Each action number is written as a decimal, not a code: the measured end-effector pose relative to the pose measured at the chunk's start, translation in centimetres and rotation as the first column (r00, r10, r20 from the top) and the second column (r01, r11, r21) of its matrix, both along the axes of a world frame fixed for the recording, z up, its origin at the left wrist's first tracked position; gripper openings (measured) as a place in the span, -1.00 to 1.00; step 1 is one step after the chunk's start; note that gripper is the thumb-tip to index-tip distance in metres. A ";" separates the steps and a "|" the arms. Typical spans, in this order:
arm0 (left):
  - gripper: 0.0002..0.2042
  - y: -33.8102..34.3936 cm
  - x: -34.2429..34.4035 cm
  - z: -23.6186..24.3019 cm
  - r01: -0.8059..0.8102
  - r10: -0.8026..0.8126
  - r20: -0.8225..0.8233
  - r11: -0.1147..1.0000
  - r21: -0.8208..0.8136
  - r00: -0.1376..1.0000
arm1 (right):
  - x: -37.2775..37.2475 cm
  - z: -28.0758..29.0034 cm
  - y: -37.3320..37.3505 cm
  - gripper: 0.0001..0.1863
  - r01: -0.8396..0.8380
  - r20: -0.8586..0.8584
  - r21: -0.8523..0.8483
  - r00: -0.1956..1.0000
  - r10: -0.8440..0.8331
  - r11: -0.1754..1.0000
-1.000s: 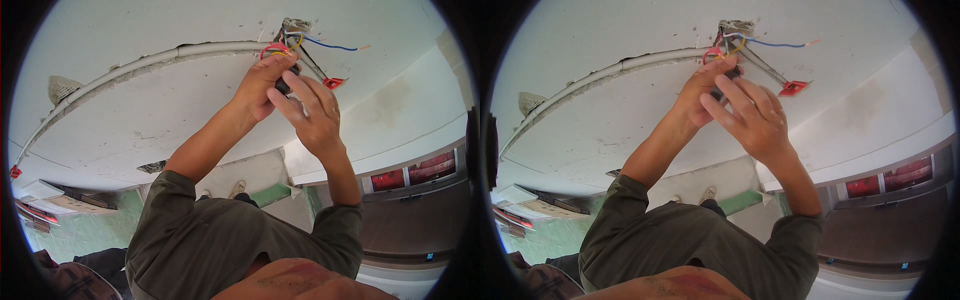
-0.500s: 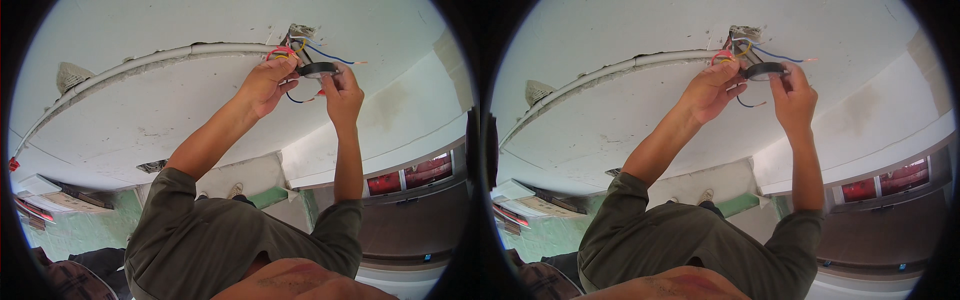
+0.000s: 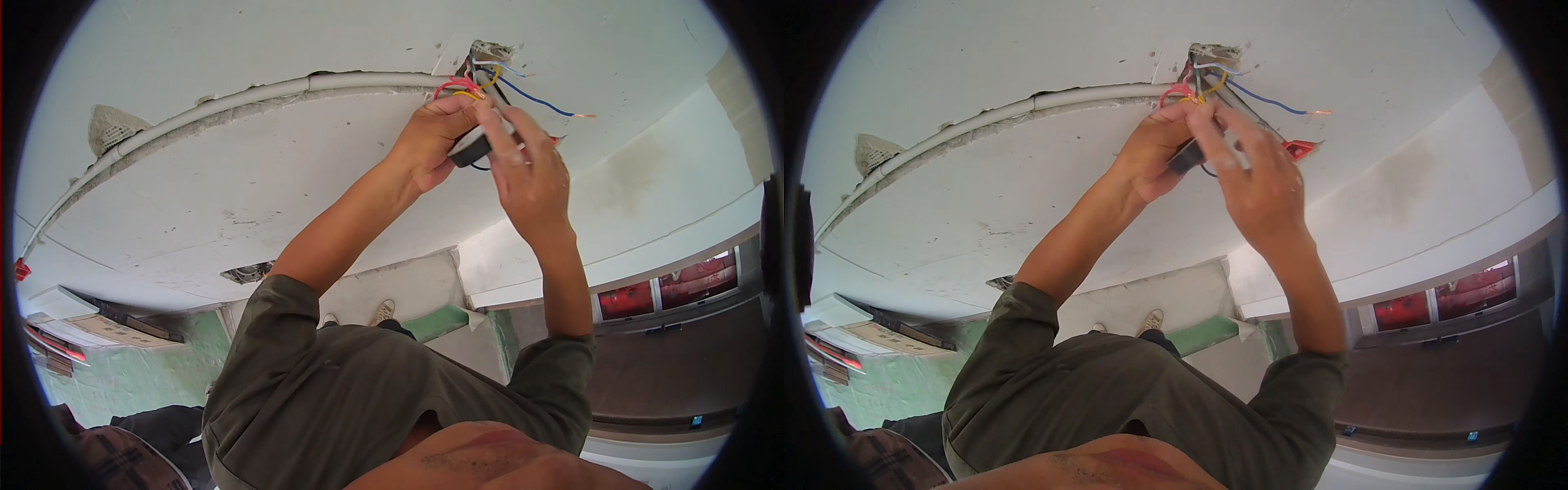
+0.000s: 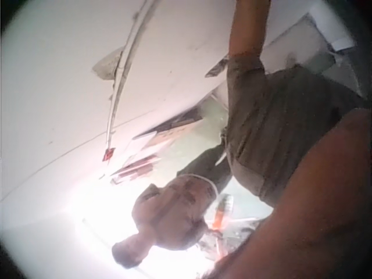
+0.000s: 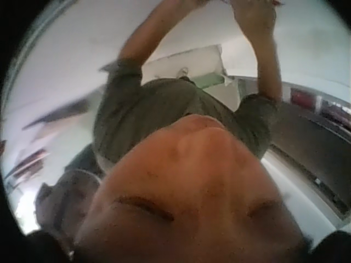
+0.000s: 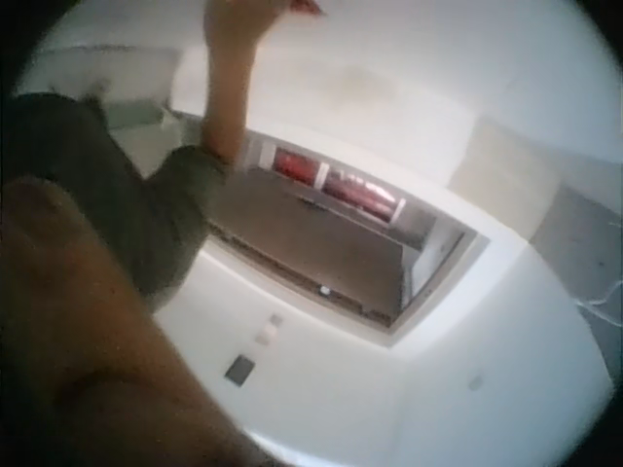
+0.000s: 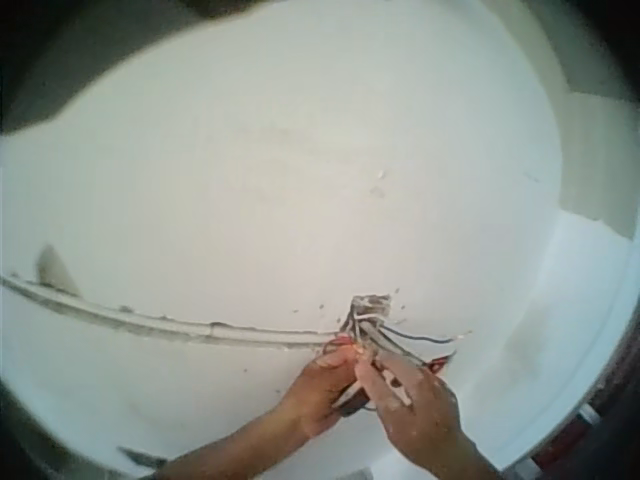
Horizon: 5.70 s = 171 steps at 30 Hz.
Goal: The person is wiring an electrical box on a wall, using electrical tape and pliers.
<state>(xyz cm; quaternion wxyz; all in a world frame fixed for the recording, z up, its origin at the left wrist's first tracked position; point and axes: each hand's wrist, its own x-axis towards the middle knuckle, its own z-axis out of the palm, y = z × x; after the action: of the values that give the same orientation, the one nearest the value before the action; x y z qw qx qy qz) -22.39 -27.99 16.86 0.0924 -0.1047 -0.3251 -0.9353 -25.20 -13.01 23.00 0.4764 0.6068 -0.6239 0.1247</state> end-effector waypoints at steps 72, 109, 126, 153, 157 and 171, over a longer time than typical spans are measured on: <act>-0.77 1.0 -0.4 -0.5 0.010 0.022 -0.186 0.986 0.168 0.982 | -1.3 0.5 1.6 -0.67 -0.093 0.562 -0.218 0.802 0.203 0.972; -0.70 -1.2 1.4 -0.2 0.015 -0.016 -0.020 0.999 -0.050 1.000 | -0.9 -5.9 1.5 -0.74 -0.033 0.794 -0.351 0.519 0.316 0.936; -0.75 -1.2 2.0 -0.1 -0.036 0.036 -0.001 0.999 -0.035 0.999 | -7.6 1.6 0.3 -0.67 -0.133 0.826 -0.562 -0.139 0.546 0.817; -0.78 -0.5 2.7 0.0 -0.184 0.184 -0.005 0.982 -0.049 0.983 | 0.7 0.7 0.7 -0.70 -0.104 0.490 -0.147 0.856 0.163 0.984; -0.81 -0.4 2.7 -0.6 -0.193 0.187 -0.091 0.979 -0.069 0.978 | 0.2 -0.4 1.3 -0.76 0.015 0.780 -0.284 0.585 0.222 0.959; -0.77 2.0 2.3 -1.2 -0.850 0.798 -0.419 0.206 -0.484 0.432 | -0.6 -8.4 -0.4 -0.67 -0.095 0.377 -0.442 0.883 0.281 0.892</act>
<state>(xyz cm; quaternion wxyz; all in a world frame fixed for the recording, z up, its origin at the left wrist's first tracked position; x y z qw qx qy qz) -20.14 -26.03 15.63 0.5458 0.0244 -0.6207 -0.5623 -25.77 -13.39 14.63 0.4284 0.5090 -0.6100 0.4305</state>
